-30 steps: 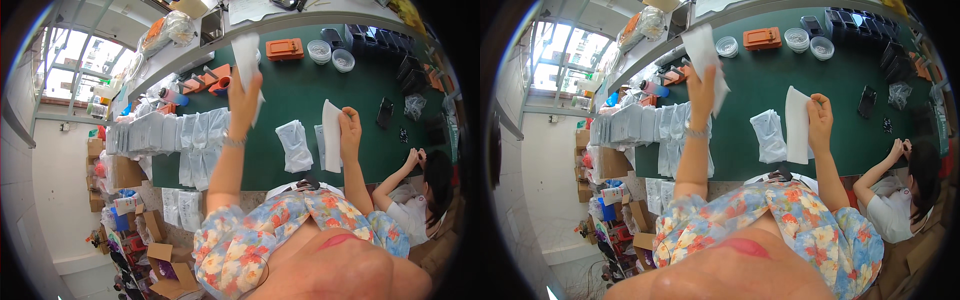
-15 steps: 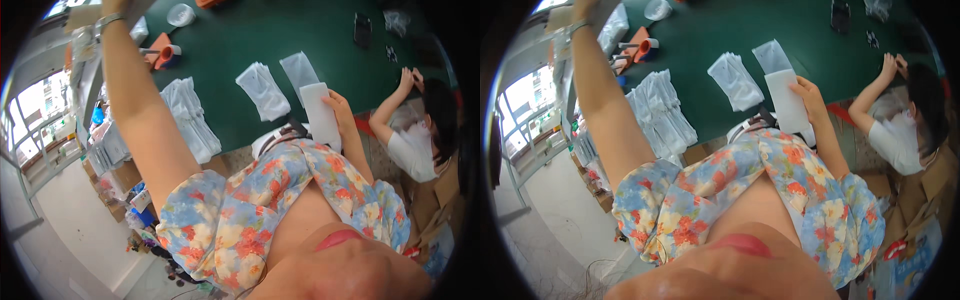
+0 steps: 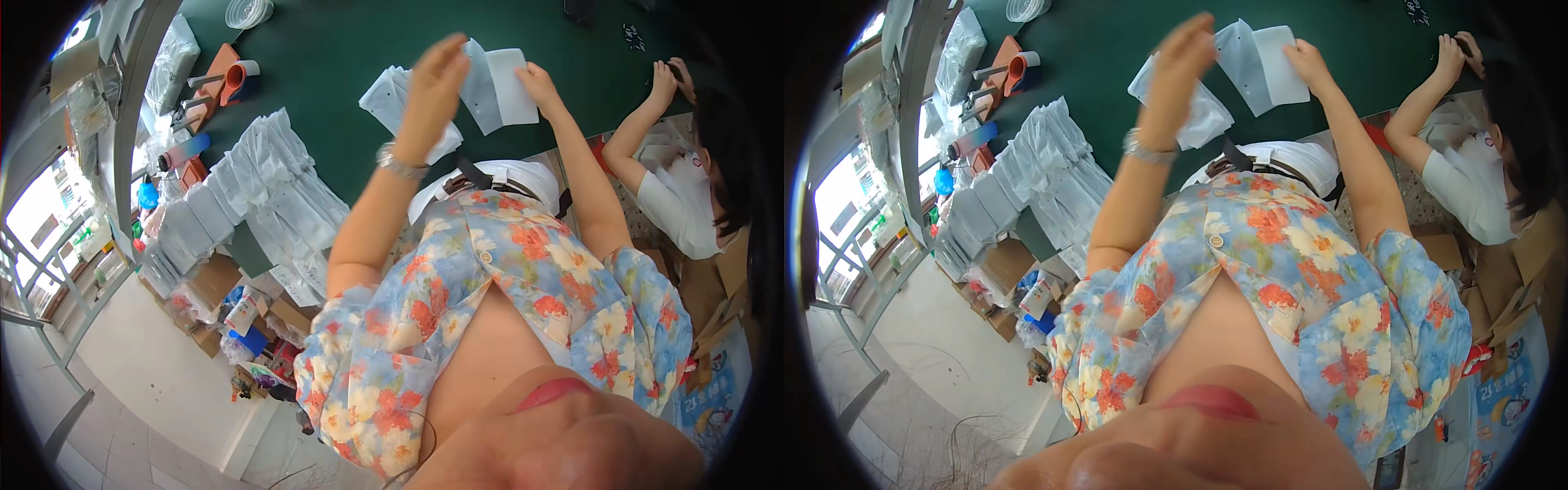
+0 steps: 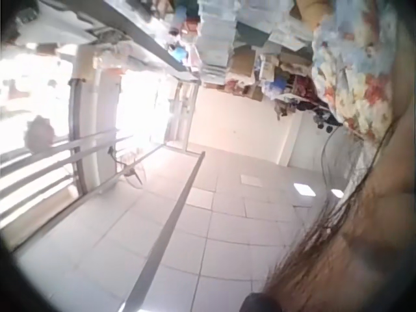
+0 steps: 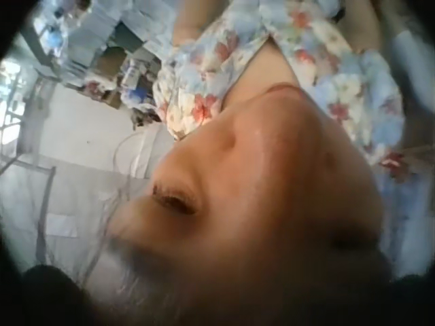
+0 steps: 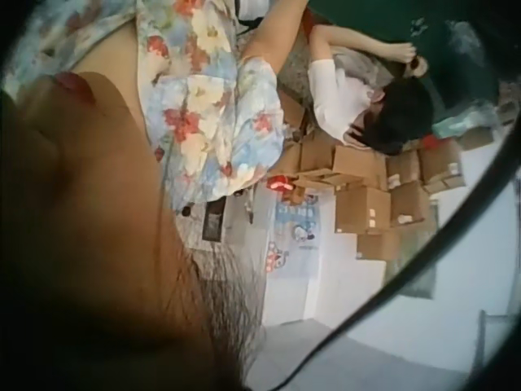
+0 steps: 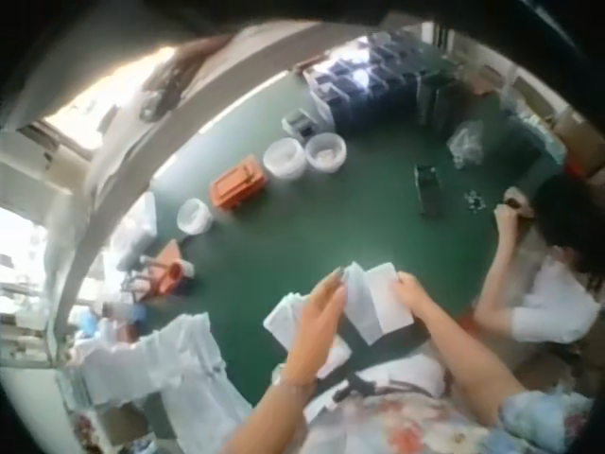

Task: The person packs phone cases into individual plastic pouches, stacks the wrapped cases, and packs stacks of them into larger plastic bags by hand.

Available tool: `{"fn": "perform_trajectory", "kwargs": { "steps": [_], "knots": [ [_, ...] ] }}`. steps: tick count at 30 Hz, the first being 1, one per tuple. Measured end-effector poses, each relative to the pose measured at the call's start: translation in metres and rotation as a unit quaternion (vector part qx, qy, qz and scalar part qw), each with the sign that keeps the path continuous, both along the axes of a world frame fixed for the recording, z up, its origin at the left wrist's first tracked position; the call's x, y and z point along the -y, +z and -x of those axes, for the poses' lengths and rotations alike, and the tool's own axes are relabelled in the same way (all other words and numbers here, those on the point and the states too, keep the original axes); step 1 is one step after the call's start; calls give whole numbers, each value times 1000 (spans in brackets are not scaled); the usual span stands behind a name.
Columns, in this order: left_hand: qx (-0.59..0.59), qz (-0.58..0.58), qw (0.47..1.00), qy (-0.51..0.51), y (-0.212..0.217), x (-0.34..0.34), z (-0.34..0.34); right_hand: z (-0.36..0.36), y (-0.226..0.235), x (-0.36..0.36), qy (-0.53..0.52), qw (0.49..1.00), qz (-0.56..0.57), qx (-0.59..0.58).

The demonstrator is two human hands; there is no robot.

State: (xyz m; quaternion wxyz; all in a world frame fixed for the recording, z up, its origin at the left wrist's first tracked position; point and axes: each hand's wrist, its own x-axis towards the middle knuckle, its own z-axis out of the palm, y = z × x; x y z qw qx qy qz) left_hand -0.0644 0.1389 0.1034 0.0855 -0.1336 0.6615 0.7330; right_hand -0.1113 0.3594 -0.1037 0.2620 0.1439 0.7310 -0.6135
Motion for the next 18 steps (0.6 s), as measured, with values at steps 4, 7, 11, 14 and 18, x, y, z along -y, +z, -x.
{"fn": "perform_trajectory", "kwargs": {
  "steps": [4,7,11,14,18],
  "knots": [
    [310,-42,938,146,-138,-29,-20,-1,0,18,14,998,0,65],
    [402,97,880,234,-163,-51,-19,-16,-7,12,-21,996,41,74],
    [346,-13,898,271,-182,-51,-29,-29,-8,11,-39,989,116,85],
    [271,-91,946,155,-179,-55,-39,-44,-3,11,-10,985,138,101],
    [121,-11,976,183,-148,-38,-40,-48,10,-17,-162,955,229,100]
  ]
}}
